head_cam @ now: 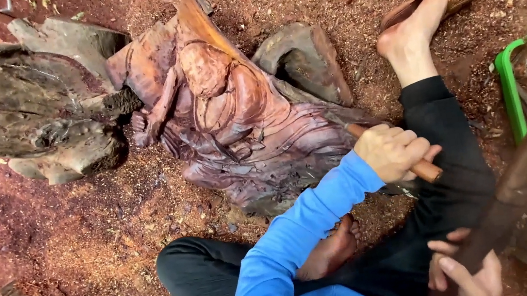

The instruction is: Carving a large wooden sculpture using a hand chisel and a wooden mallet while sitting on the floor.

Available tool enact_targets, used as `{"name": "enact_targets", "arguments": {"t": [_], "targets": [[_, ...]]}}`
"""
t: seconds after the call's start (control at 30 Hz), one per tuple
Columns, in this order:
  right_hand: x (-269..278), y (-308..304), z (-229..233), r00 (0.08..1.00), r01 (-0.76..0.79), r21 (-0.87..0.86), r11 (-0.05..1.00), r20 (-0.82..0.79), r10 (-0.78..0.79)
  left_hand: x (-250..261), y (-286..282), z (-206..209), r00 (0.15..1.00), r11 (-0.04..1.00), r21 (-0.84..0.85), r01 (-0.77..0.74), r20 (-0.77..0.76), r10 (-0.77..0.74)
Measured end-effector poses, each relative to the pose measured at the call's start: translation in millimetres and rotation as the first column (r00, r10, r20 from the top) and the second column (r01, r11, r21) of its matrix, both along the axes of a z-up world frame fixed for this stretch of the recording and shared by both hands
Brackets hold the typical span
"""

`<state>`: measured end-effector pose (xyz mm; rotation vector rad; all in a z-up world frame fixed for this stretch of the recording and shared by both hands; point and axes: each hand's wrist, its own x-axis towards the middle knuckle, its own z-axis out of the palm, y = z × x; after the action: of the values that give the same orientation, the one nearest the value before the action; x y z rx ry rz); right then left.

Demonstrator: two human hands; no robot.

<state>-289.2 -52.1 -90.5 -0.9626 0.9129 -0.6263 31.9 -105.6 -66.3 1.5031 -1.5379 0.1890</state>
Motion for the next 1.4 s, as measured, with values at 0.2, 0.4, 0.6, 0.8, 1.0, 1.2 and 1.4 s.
{"name": "enact_targets", "arguments": {"t": [0.2, 0.4, 0.6, 0.8, 1.0, 1.2, 1.4], "targets": [[40, 8, 14, 1.0, -0.008, -0.066, 0.998, 0.029, 0.01, 1, -1, -6, 0.999, 0.996, 0.078, 0.046, -0.028, -0.044], [69, 0, 16, 0.968, -0.13, -0.022, 0.991, -0.22, 0.122, 7, -6, -19, 0.992, 0.979, 0.174, 0.11, -0.073, -0.099], [76, 9, 11, 0.993, -0.059, -0.086, 0.995, -0.106, 0.05, 7, -3, -20, 0.991, 0.973, 0.201, 0.112, -0.093, -0.095], [68, 7, 16, 0.984, -0.033, -0.047, 0.998, -0.178, 0.024, 5, -2, -26, 0.991, 0.959, 0.254, 0.13, -0.046, -0.122], [85, 3, 14, 0.973, -0.086, -0.008, 0.996, -0.216, 0.082, 13, -3, -28, 0.992, 0.963, 0.241, 0.124, -0.05, -0.115], [85, 15, -1, 0.991, -0.077, -0.031, 0.997, -0.114, 0.073, 19, -4, -26, 0.994, 0.965, 0.238, 0.109, -0.048, -0.101], [62, 14, -3, 0.971, -0.114, -0.054, 0.992, -0.216, 0.1, 12, 4, -18, 0.989, 0.97, 0.198, 0.143, -0.049, -0.136]]}}
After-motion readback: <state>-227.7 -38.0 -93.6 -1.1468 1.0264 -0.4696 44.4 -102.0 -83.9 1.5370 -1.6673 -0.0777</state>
